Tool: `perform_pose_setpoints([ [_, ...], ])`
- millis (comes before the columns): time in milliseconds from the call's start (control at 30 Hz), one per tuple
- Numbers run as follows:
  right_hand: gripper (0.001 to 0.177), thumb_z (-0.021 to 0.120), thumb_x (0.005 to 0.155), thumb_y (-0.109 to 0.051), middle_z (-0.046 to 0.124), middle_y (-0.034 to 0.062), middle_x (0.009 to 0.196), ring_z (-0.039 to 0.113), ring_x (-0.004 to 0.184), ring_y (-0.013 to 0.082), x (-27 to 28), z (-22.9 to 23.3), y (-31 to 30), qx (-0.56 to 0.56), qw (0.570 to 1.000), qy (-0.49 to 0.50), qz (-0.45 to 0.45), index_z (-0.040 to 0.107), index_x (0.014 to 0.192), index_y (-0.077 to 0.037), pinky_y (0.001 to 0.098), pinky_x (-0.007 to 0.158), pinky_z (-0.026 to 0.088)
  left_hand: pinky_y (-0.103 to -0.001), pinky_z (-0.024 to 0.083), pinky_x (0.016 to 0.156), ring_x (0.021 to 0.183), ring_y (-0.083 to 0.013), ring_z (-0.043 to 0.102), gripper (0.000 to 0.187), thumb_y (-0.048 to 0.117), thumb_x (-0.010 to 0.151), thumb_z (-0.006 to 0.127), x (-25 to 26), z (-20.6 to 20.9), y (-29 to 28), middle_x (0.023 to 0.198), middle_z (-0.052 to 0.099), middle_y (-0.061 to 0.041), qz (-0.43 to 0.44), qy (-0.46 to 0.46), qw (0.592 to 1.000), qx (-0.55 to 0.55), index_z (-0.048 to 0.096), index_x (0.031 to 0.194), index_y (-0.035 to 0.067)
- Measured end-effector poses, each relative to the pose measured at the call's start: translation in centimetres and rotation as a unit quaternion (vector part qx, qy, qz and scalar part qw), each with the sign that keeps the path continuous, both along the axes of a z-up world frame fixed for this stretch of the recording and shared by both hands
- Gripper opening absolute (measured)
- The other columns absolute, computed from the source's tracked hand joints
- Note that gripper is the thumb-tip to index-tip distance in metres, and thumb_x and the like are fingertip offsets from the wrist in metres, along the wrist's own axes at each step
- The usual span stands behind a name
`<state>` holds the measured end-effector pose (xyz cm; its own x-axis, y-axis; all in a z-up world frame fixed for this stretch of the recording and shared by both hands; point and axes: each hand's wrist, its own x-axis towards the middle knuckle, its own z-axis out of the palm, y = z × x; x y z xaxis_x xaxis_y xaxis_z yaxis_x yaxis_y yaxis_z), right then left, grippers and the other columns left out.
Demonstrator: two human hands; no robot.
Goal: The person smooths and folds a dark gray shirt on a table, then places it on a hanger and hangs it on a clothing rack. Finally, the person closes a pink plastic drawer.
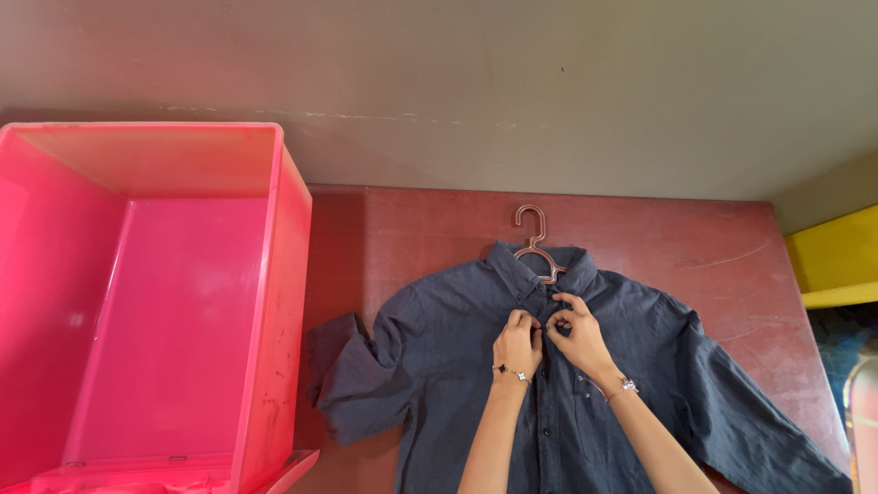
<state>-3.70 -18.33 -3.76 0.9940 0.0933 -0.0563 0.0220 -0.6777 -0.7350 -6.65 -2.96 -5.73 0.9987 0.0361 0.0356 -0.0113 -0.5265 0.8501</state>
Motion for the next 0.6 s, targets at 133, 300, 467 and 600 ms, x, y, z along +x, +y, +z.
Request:
perform_pose_setpoints([
  [133,0.016,0.077,0.080,-0.012,0.062,0.0059,0.142,0.074,0.083,0.0158,0.2,0.2,-0.5,0.024,0.999,0.038,-0.004,0.079,0.092,0.000,0.0298,0.080,0.059,-0.044,0.056,0.074,0.088,-0.0302,0.070,0.009,0.009,0.086,0.072,0.2,0.5,0.4,0.108,0.063,-0.005,-0.001,0.031,1.000,-0.006,0.069,0.095,0.008],
  [300,0.017,0.079,0.080,-0.010,0.062,0.0062,0.144,0.073,0.081,0.0138,0.2,-0.2,-0.7,0.045,0.998,0.041,-0.009,0.079,0.091,0.001,0.0288,0.080,0.059,-0.042,0.057,0.073,0.084,-0.0272,0.071,0.010,0.013,0.086,0.072,0.7,1.2,0.8,0.108,0.063,-0.002,-0.010,0.092,0.995,-0.023,0.069,0.095,0.010],
  [467,0.016,0.080,0.077,-0.009,0.064,0.0053,0.141,0.072,0.076,0.0134,0.6,-0.3,-0.5,0.013,0.999,0.040,-0.020,0.079,0.091,0.000,0.0281,0.076,0.060,-0.043,0.056,0.073,0.086,-0.0291,0.071,0.012,0.021,0.090,0.073,1.5,0.8,0.8,0.107,0.063,-0.004,-0.019,0.113,0.993,0.001,0.070,0.092,0.009],
  [600,0.016,0.080,0.077,-0.010,0.064,0.0051,0.142,0.072,0.076,0.0119,0.4,0.2,-0.1,0.013,0.999,0.033,-0.025,0.078,0.091,-0.001,0.0273,0.077,0.060,-0.045,0.057,0.074,0.089,-0.0316,0.070,0.010,0.019,0.093,0.069,1.6,0.0,-0.1,0.107,0.059,-0.009,-0.003,0.107,0.994,0.032,0.070,0.095,0.009],
])
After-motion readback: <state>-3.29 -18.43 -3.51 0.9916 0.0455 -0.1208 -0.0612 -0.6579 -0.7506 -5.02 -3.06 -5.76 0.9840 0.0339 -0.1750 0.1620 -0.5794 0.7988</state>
